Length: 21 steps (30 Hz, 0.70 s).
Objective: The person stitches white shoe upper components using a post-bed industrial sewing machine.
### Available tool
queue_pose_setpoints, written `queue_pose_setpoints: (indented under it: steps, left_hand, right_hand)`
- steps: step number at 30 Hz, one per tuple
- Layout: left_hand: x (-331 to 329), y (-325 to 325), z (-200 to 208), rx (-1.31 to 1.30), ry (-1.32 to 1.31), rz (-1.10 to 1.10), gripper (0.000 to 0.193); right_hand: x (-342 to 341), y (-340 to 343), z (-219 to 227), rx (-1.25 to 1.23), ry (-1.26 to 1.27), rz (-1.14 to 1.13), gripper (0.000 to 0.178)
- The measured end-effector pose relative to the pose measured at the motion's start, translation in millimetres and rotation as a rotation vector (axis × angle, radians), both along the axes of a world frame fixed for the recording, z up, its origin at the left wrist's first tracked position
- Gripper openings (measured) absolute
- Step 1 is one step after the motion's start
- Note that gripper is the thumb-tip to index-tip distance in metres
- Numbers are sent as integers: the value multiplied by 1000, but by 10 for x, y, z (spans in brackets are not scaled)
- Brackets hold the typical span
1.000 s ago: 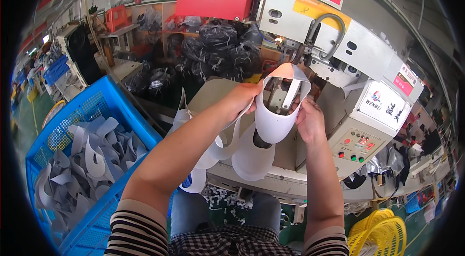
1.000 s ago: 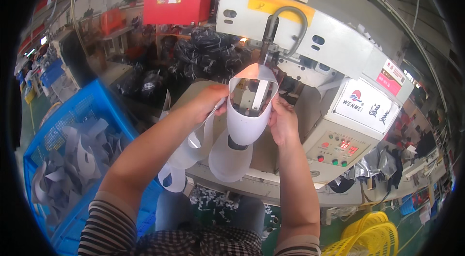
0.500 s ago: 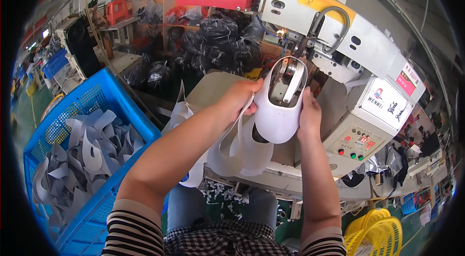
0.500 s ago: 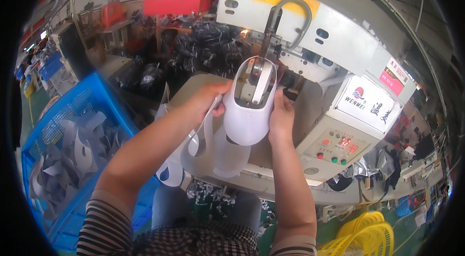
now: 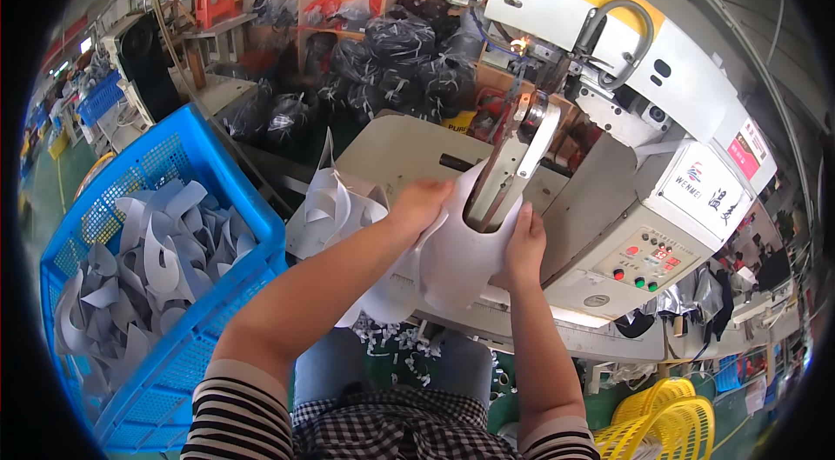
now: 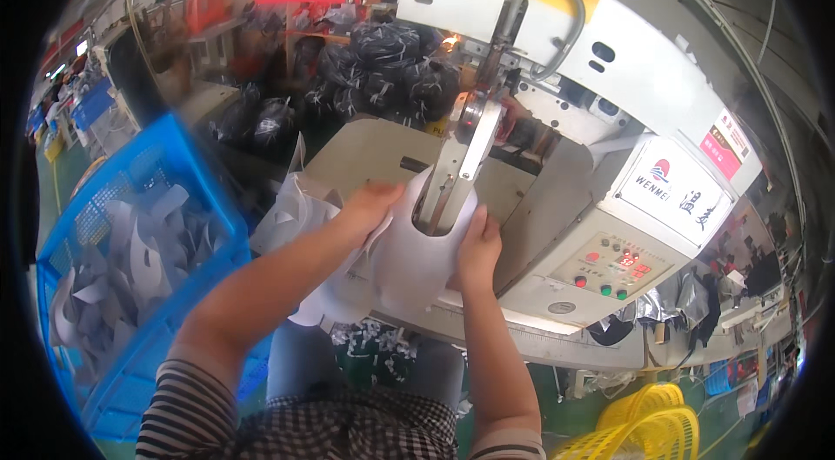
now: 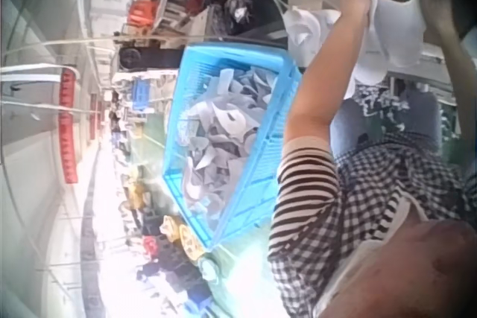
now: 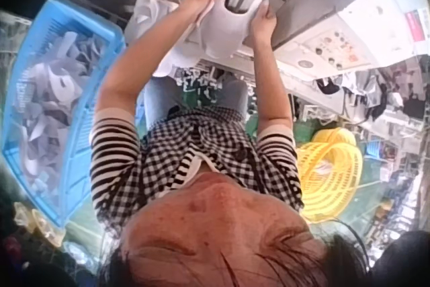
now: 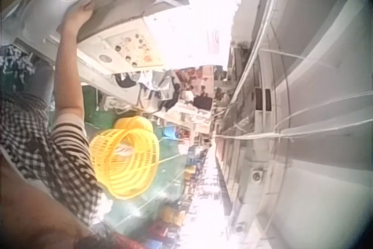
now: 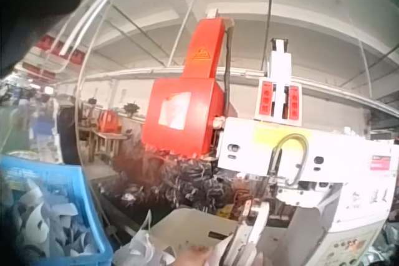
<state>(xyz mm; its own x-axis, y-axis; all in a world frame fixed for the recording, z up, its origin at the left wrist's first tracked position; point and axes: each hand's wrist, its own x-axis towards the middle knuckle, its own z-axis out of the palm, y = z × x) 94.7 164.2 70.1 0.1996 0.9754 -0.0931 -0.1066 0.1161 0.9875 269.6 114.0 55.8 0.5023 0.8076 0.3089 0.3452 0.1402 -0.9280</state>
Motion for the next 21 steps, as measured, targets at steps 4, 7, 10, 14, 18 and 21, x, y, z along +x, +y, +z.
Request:
queue_pose_setpoints:
  steps: [4, 7, 10, 14, 18, 21]
  left_hand:
    - [83, 81, -257, 126, 350, 62, 39]
    - [116, -193, -118, 187, 598, 110, 44]
    - [-149, -394, -143, 483, 761, 51, 47]
    - [-310, -613, -21, 294, 329, 290, 45]
    - [-212, -991, 703, 192, -251, 96, 31]
    - [-200, -992, 845, 285, -327, 23, 36]
  right_hand:
    - [-36, -49, 10, -147, -181, 52, 47]
    - [130, -150, -332, -321, -528, -5, 43]
    - [-7, -463, -217, -424, -572, -58, 31]
    - [-296, -883, 81, -103, -264, 202, 23]
    - [-622, -925, 295, 75, -58, 815, 30]
    - [-681, -907, 447, -114, 340, 978, 39]
